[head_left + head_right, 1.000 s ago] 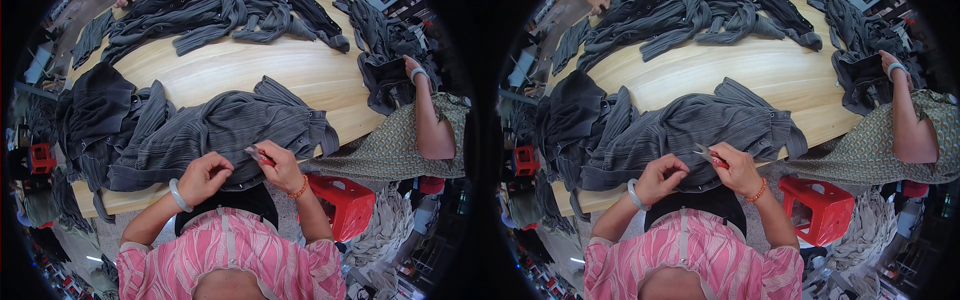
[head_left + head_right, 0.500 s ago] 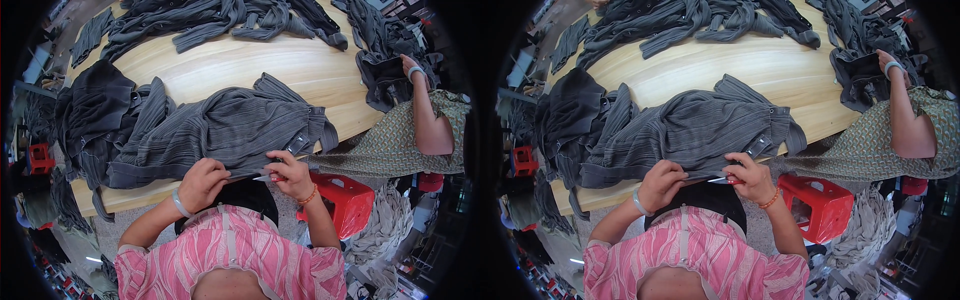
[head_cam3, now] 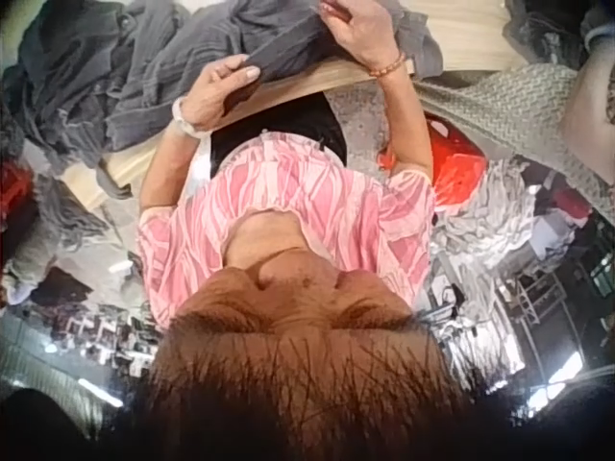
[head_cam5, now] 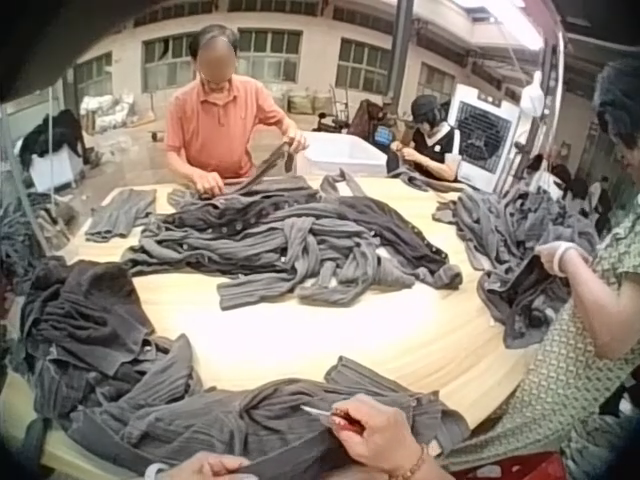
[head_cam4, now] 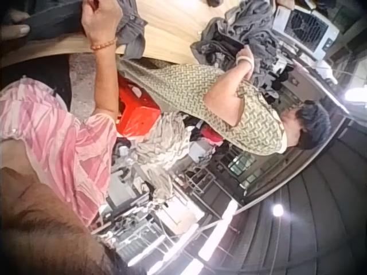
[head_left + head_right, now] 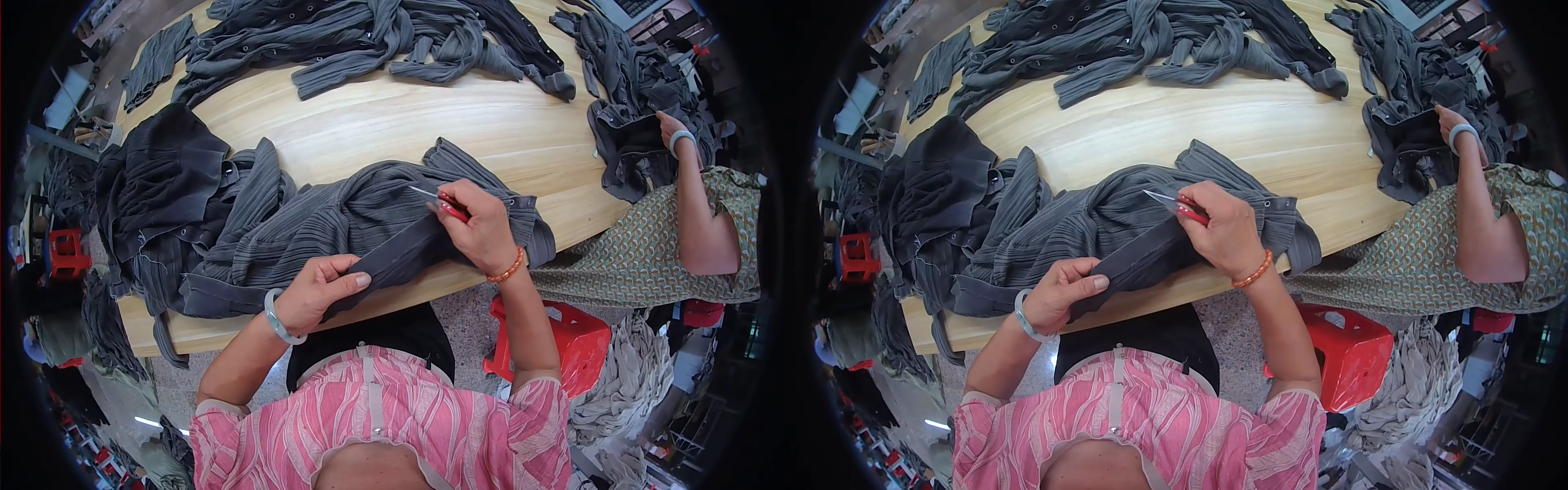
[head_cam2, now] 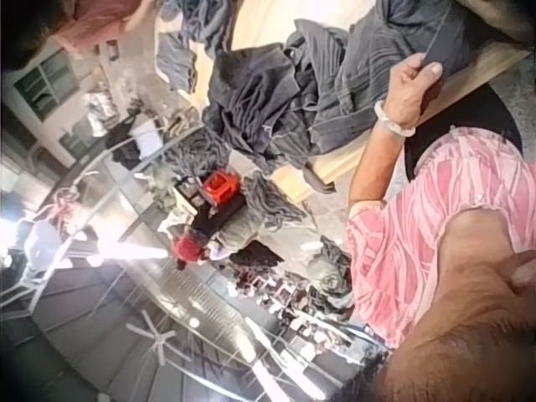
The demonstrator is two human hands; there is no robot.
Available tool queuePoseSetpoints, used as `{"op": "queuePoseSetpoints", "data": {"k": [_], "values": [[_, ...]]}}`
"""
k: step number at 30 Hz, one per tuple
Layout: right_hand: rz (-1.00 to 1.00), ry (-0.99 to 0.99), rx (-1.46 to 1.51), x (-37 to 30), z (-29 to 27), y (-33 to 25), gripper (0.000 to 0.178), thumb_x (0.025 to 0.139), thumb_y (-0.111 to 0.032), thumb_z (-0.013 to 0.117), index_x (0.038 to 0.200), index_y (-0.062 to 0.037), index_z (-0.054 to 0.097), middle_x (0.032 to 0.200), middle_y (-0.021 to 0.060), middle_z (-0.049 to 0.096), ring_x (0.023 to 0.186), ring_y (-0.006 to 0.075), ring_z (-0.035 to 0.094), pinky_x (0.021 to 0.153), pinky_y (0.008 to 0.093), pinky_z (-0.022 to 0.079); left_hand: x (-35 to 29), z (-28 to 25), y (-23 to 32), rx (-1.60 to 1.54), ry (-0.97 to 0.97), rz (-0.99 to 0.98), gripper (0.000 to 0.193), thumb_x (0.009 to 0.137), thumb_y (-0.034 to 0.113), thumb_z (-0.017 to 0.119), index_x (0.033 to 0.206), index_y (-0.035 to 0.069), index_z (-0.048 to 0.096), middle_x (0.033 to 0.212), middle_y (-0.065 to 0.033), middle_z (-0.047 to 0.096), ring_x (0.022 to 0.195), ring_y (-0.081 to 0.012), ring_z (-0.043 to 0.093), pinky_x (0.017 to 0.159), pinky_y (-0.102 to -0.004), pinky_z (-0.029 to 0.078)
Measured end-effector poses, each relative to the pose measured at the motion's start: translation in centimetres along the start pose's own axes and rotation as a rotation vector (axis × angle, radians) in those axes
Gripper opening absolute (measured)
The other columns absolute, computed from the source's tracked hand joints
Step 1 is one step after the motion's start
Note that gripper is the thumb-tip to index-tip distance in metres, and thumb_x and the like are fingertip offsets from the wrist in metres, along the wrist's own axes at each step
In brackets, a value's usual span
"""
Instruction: Trimming excess threads from gray garment components using small hand snips on a factory table.
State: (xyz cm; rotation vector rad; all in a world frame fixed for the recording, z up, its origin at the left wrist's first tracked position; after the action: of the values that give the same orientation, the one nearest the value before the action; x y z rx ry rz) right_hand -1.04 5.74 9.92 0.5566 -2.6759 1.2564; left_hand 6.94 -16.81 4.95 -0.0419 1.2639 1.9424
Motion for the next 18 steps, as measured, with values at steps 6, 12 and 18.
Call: {"op": "queuePoseSetpoints", "data": {"k": [6,12,18], "values": [[0.023,0.072,-0.013,-3.8,0.6,-2.7,0.046,0.085,-0.017,0.083,0.128,-0.0074,0.068,0.088,0.0093,0.063,0.07,0.0234,0.066,0.061,0.0335,0.052,-0.1,-1.7,-0.9,-0.158,0.091,0.015,0.028,0.104,0.016,0.062,0.123,-0.004,0.069,0.103,-0.0024,0.073,0.084,-0.0044,0.064,0.078,-0.0201,0.051],[0.073,0.06,0.109,-8.4,2.7,-4.5,0.049,0.084,-0.016,0.084,0.131,-0.007,0.069,0.092,0.0086,0.065,0.07,0.0191,0.068,0.059,0.0309,0.053,0.0,-1.4,-1.0,-0.196,0.082,0.009,0.029,0.105,0.018,0.062,0.125,-0.002,0.07,0.103,0.0,0.072,0.083,-0.0022,0.06,0.075,-0.0179,0.047],[0.074,0.05,0.108,-8.6,3.4,-4.9,0.05,0.083,-0.018,0.085,0.13,-0.007,0.069,0.091,0.0071,0.066,0.069,0.019,0.068,0.058,0.0306,0.052,0.0,-1.2,-1.3,-0.192,0.105,0.027,0.03,0.106,0.017,0.061,0.125,-0.003,0.07,0.103,-0.0014,0.073,0.085,-0.0034,0.061,0.079,-0.019,0.047]]}}
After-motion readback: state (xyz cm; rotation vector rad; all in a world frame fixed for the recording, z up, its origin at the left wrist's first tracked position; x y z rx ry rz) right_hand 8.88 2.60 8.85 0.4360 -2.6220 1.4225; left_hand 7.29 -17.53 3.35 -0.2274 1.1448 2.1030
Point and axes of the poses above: each hand's wrist, its own x-axis towards the middle knuckle, its own z-axis out of the palm, y = z × x, the point moved 7 cm from there along x, towards the middle knuckle
